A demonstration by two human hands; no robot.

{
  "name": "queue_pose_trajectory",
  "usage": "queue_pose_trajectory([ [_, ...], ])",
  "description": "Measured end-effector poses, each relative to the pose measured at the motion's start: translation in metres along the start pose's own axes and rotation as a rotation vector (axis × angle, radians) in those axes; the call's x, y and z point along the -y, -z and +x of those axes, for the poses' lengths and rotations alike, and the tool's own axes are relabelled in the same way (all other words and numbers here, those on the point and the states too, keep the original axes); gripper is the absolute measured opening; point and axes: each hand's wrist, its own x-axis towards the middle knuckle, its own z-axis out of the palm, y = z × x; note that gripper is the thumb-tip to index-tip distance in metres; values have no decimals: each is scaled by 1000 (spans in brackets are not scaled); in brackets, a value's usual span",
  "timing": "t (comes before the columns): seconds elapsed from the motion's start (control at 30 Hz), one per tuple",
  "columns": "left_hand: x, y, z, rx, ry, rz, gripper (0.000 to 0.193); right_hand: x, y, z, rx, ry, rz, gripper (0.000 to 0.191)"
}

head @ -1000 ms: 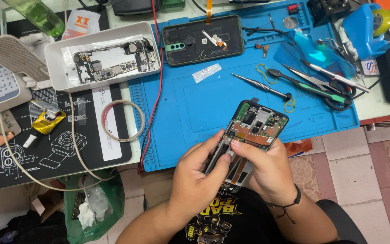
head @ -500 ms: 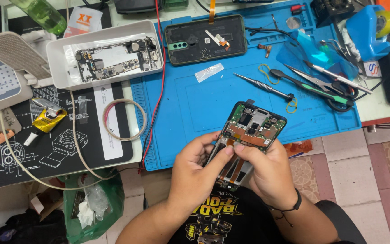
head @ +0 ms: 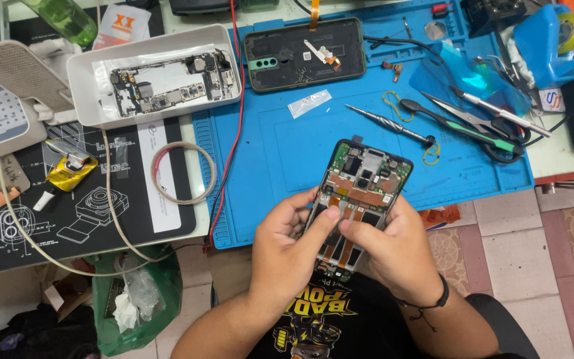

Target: The person repairs a smartphone at a workbench. They disconnect a flex cable from a disassembled phone, handle the battery and internal components, then align and press the rear housing back onto the phone body, pressing along the edges to close it.

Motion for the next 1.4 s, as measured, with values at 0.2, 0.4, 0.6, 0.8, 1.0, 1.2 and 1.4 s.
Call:
queue_pose_trajectory([
  [0.2, -6, 9, 4, 69, 158, -116, 44, 5, 4, 7, -10, -59, 38, 50],
  [0.4, -11, 21, 7, 260, 134, -57, 66, 18, 1, 10, 5, -12, 40, 52],
  [0.6, -9, 21, 3, 264, 69, -30, 74, 23, -2, 11, 41, 52, 8, 51],
  [0.8, -9, 17, 3, 187, 74, -26, 72, 23, -6, 11, 31, 58, 4, 50],
  [1.0, -12, 12, 6, 80, 49, -2, 58, 20, -9, 9, 56, 53, -21, 47],
  [1.2, -14, 11, 5, 2, 63, 3, 44, 15, -14, 7, 75, 46, 4, 46],
  [1.4, -13, 13, 7, -13, 85, -26, 43, 9, -13, 7, 75, 77, -87, 43],
])
